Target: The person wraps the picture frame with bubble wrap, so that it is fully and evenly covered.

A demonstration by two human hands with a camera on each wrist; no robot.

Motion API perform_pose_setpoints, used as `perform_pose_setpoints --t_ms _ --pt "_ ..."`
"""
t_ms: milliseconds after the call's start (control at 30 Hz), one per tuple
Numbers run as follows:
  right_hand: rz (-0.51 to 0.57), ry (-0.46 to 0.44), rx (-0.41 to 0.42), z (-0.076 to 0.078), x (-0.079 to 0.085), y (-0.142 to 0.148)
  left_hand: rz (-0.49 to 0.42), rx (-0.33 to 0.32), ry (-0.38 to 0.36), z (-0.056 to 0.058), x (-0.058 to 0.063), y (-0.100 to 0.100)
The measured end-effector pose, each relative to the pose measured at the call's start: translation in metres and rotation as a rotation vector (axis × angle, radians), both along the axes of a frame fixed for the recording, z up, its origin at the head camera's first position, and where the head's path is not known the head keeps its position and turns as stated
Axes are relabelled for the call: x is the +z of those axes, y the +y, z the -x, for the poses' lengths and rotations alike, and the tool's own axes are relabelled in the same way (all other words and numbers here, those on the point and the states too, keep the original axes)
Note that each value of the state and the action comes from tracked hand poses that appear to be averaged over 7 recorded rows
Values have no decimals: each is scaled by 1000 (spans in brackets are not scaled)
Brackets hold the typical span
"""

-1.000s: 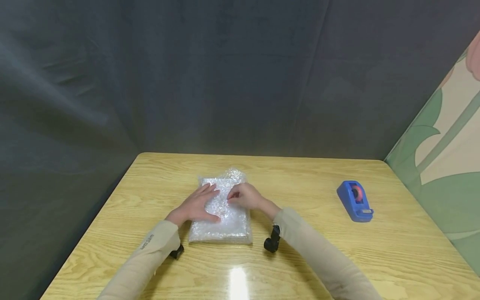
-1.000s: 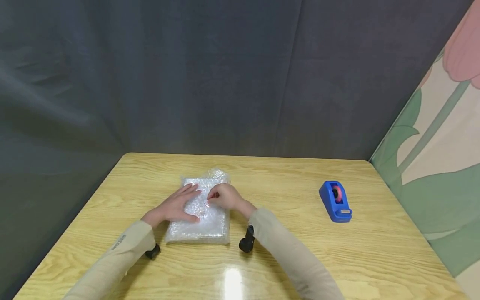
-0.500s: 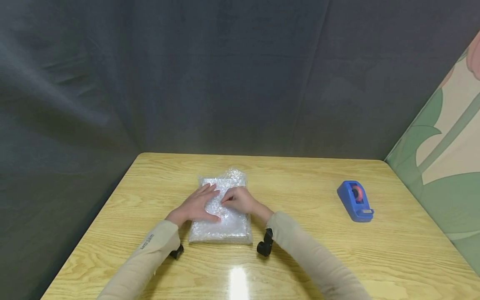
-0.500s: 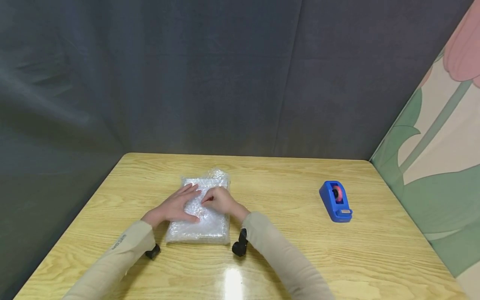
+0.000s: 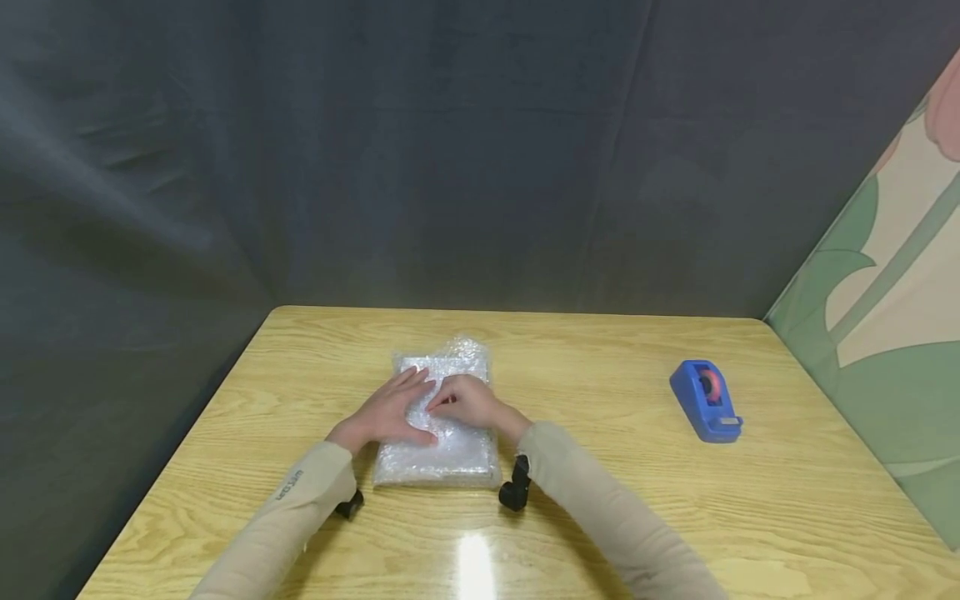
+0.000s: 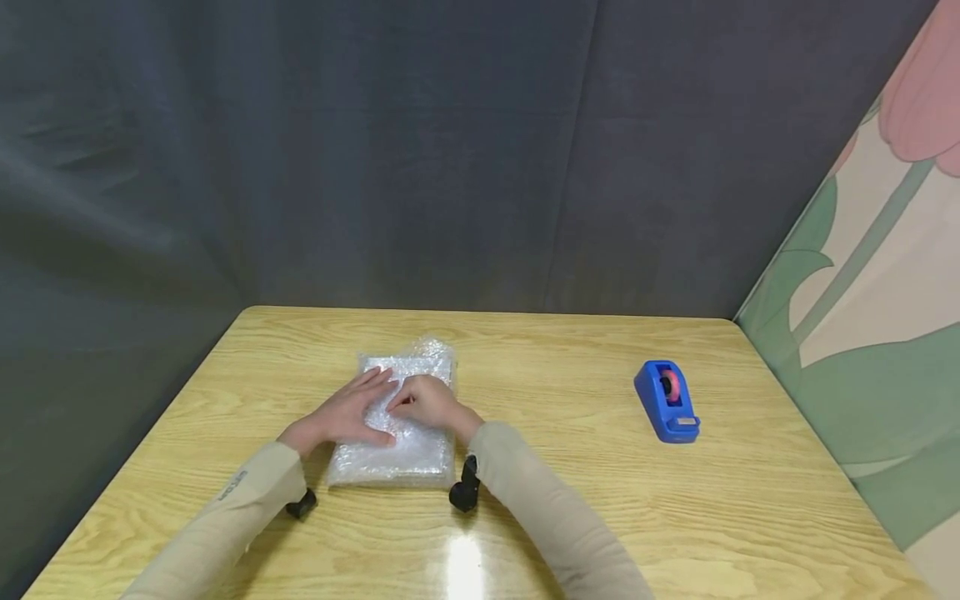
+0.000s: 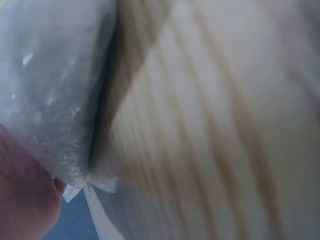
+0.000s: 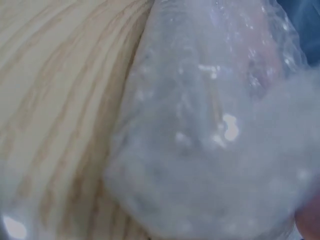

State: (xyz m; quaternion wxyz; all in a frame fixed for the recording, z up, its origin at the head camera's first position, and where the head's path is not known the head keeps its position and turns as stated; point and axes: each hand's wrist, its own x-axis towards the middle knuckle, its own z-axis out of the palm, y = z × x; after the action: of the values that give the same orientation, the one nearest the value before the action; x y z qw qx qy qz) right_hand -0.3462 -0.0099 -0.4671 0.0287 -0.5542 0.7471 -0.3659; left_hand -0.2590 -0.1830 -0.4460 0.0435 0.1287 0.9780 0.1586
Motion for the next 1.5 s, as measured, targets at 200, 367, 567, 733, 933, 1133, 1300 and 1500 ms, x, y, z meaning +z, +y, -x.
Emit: perform_pose_setpoints --t_ms 200,367,567,733,933,1133,1300,1500 --pt "-33 -4 -12 -4 0 -3 10 -2 2 -1 -1 -1" --pt "-25 -31 -18 -5 -1 -1 14 -6 7 -1 -1 -1" --pt "59 -125 -50 0 -6 10 7 1 1 0 1 0" --pt "85 -78 -50 2 -7 22 8 -1 -5 2 0 -2" --pt "38 57 -9 1 -4 27 5 0 -4 3 -3 -3" --pt "61 -10 -32 -2 -5 27 2 6 -20 1 -1 0" --pt "98 -99 -50 -4 -7 26 -20 2 -22 0 2 2" --pt "106 -112 -54 -4 -6 21 -17 5 -22 1 2 0"
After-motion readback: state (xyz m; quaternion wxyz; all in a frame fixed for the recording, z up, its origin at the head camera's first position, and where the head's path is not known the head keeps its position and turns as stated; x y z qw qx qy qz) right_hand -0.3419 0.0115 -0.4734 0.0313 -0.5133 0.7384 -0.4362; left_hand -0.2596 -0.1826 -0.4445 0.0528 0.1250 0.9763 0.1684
